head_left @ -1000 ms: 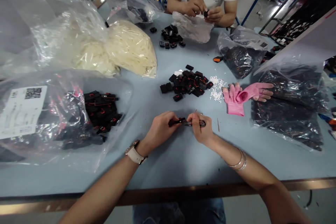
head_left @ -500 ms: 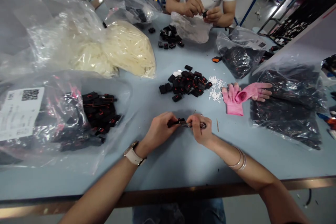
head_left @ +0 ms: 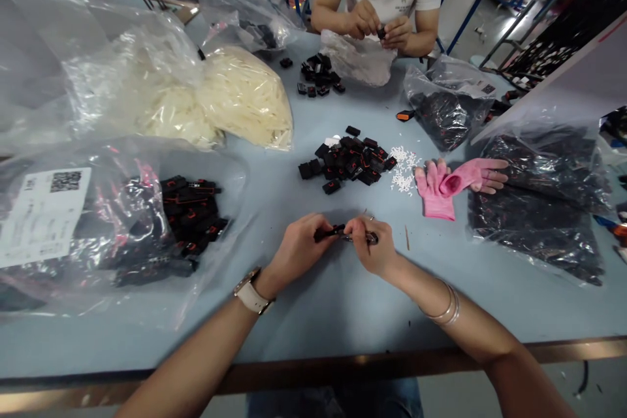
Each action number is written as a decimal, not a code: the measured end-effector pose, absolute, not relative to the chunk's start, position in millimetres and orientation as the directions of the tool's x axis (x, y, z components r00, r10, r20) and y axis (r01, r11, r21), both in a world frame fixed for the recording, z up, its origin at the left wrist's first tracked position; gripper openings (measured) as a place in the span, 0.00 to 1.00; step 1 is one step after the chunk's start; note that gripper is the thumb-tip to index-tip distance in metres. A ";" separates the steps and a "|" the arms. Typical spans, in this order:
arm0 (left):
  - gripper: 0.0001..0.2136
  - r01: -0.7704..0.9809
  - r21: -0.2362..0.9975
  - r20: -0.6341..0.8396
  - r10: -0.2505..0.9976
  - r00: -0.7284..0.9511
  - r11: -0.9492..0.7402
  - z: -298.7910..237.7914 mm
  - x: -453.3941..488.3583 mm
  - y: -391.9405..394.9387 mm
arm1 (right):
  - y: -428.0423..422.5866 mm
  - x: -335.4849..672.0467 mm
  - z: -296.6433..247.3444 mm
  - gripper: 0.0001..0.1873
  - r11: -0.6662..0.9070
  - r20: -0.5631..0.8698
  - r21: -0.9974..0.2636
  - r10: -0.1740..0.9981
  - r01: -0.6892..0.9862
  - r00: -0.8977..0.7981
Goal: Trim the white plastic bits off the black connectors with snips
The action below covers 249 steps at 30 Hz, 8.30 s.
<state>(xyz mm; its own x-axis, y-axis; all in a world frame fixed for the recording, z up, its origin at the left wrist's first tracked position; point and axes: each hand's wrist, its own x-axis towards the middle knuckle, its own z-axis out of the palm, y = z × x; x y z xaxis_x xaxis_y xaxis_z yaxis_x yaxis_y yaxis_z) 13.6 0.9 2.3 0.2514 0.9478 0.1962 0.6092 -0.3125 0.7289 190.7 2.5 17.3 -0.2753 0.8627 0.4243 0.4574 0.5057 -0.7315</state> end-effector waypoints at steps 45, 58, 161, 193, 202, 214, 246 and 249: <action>0.05 -0.199 0.952 0.008 0.667 -0.745 -0.233 29.9 -27.2 21.7 | 20.6 189.8 12.5 0.32 -0.066 -0.068 -0.998 0.992 -0.024 0.104; 0.26 0.050 0.936 0.238 0.519 -0.821 -0.349 12.7 -53.3 29.5 | 18.5 191.9 7.0 0.31 -0.057 -0.057 -0.998 0.995 0.001 0.076; 0.06 0.685 0.545 0.334 0.874 0.352 -0.484 -5.0 -1.8 6.8 | 79.7 232.8 42.1 0.06 0.292 -0.206 -0.544 0.862 0.786 -0.463; 0.05 0.684 0.539 0.353 0.869 0.347 -0.492 -7.0 -1.6 7.2 | 63.2 219.8 36.8 0.13 0.587 -0.160 -0.250 0.759 0.770 -0.631; 0.05 0.685 0.531 0.377 0.863 0.337 -0.499 -8.1 0.0 7.4 | 62.9 210.5 21.5 0.06 0.363 -0.010 -0.561 0.896 0.744 -0.444; 0.06 0.688 0.545 0.355 0.876 0.328 -0.479 -9.2 -0.7 6.4 | 63.7 208.8 35.0 0.09 0.236 -0.194 -0.583 0.889 0.777 -0.416; 0.13 0.592 0.757 0.200 0.960 0.197 -0.279 -1.2 2.7 3.6 | 34.8 178.5 27.7 0.10 0.341 -0.126 -0.570 0.862 0.747 -0.490; 0.14 0.589 0.764 0.190 0.964 0.188 -0.265 -1.2 2.9 3.7 | 34.4 178.9 26.9 0.10 0.355 -0.116 -0.555 0.862 0.752 -0.493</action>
